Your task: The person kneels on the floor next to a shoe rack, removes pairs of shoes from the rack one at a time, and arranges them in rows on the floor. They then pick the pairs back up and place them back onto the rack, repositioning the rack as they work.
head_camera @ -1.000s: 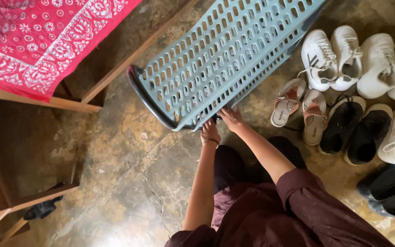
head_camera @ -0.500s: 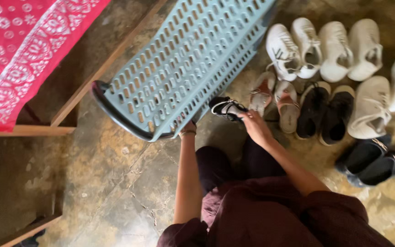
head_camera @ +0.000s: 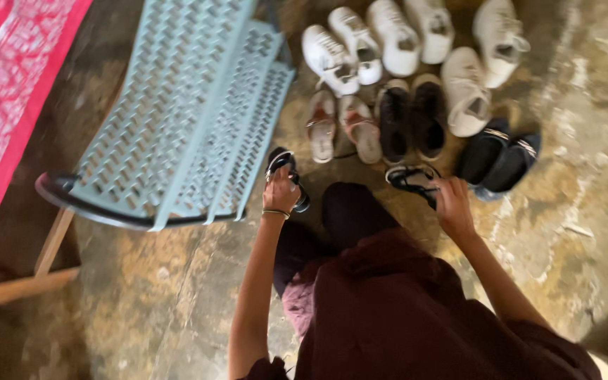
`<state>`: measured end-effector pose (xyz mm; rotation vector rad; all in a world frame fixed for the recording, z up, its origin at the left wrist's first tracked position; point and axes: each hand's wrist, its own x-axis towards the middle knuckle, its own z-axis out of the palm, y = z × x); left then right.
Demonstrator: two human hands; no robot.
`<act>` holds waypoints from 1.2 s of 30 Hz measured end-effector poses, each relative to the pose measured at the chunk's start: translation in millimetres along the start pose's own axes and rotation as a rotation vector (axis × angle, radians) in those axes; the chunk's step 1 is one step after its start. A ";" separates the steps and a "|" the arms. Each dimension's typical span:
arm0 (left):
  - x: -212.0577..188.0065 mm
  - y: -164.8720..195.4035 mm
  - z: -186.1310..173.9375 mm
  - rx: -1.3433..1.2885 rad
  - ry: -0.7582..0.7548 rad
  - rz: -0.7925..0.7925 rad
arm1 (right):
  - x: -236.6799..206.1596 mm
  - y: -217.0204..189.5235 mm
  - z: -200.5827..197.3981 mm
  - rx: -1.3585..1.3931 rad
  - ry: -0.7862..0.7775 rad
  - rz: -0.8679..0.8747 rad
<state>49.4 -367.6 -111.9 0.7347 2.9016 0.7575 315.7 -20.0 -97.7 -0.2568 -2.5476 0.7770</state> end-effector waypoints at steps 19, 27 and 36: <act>-33.1 253.0 131.1 0.060 -0.450 0.509 | -90.6 36.6 -22.1 -0.322 -0.032 0.544; -106.5 273.8 184.6 0.262 -0.553 0.536 | -47.9 10.0 -5.0 1.406 -0.313 1.412; -103.6 264.8 180.8 0.073 -1.066 0.423 | -30.3 2.7 9.1 0.910 -0.381 0.991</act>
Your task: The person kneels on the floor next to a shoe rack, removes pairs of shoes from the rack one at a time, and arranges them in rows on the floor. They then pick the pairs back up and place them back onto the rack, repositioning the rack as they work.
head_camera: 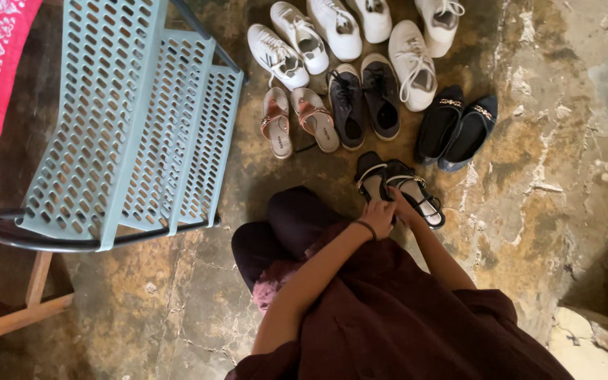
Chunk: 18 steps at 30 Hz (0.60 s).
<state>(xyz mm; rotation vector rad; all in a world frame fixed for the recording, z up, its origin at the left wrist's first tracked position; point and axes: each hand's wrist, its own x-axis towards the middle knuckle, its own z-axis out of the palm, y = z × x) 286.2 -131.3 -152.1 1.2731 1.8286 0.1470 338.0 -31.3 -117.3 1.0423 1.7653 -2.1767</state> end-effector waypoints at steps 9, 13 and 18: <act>-52.3 -69.6 -73.7 -0.211 0.440 -0.009 | 16.3 -8.8 15.1 -0.673 0.566 -0.675; -86.1 -121.7 -85.7 -0.254 0.772 0.019 | 44.3 -41.7 33.3 -0.811 0.618 -0.662; -108.5 -174.7 -89.8 -0.369 1.038 -0.167 | 111.1 -84.8 81.9 -0.510 -0.068 -0.365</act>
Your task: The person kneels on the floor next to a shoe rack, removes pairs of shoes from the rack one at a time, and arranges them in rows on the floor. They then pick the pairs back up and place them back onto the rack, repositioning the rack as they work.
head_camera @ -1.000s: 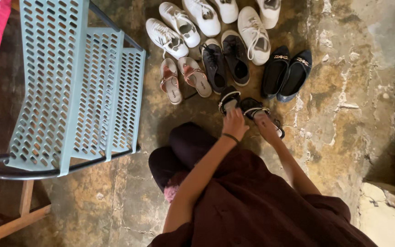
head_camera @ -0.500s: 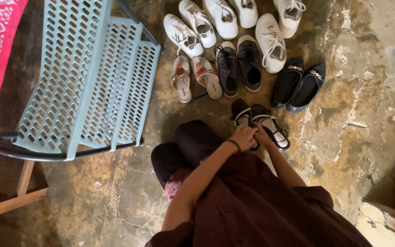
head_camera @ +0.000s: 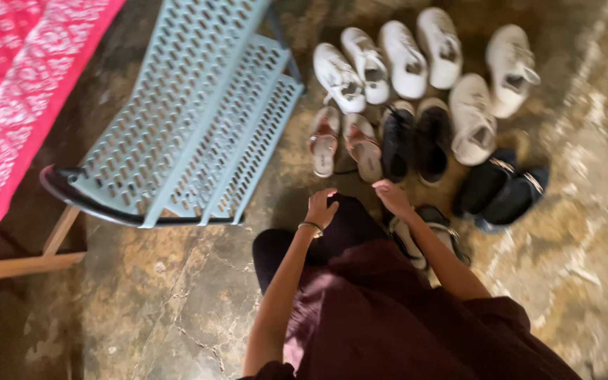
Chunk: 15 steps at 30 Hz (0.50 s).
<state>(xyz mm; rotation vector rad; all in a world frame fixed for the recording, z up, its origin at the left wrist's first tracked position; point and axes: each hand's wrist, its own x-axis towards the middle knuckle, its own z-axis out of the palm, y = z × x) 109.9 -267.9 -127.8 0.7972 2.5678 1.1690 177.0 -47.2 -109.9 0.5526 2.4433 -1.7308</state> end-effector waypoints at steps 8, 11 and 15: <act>-5.3 -40.0 -18.1 -0.075 0.057 -0.192 | 104.6 -51.2 75.8 -0.582 -0.046 0.022; -18.9 -57.2 -26.1 -0.094 0.107 -0.197 | 129.8 -63.4 96.3 -0.548 0.019 0.082; -41.7 -79.0 -37.0 -0.110 0.085 -0.274 | 151.7 -74.1 120.1 -0.288 0.118 0.443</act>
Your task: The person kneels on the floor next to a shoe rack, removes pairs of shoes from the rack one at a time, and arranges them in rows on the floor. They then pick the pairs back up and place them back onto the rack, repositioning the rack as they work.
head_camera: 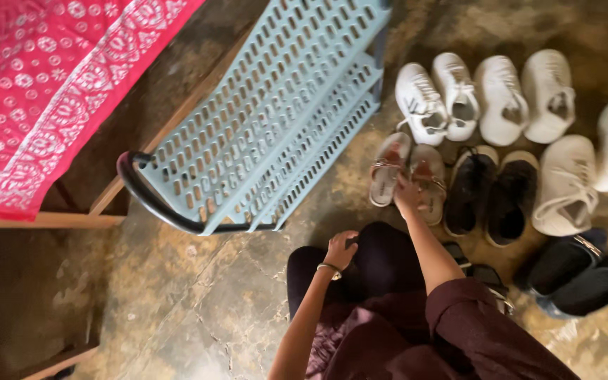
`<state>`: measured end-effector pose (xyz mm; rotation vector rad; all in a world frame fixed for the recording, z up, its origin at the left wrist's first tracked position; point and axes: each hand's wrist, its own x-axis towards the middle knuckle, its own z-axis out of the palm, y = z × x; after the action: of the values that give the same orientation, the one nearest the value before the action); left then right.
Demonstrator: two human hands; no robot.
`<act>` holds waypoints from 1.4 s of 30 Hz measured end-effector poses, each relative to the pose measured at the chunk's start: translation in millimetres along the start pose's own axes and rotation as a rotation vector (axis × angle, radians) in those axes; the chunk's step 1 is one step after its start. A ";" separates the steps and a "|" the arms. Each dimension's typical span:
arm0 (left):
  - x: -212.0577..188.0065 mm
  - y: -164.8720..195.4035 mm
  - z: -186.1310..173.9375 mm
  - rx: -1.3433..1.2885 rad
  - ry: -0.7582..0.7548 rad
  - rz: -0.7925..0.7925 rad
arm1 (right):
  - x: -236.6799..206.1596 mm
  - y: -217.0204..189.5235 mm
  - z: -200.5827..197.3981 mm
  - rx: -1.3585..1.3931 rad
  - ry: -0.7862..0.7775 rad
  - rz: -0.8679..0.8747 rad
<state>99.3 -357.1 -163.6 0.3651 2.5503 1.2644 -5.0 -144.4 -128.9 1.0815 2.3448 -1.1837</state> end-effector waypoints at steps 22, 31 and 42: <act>-32.7 38.0 -58.0 -0.108 0.658 0.135 | -98.1 -34.7 4.0 0.339 0.035 -1.078; -21.8 35.3 -124.7 0.175 0.992 -0.032 | -143.9 -148.5 123.1 0.341 0.043 -1.376; 5.1 -3.4 -150.4 0.655 0.743 -0.194 | -146.5 -192.9 160.0 0.072 0.006 -1.294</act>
<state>41.8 -467.8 -79.4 -0.3036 3.4830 0.4972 -59.4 -414.7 -38.1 -0.6424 2.9956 -1.5424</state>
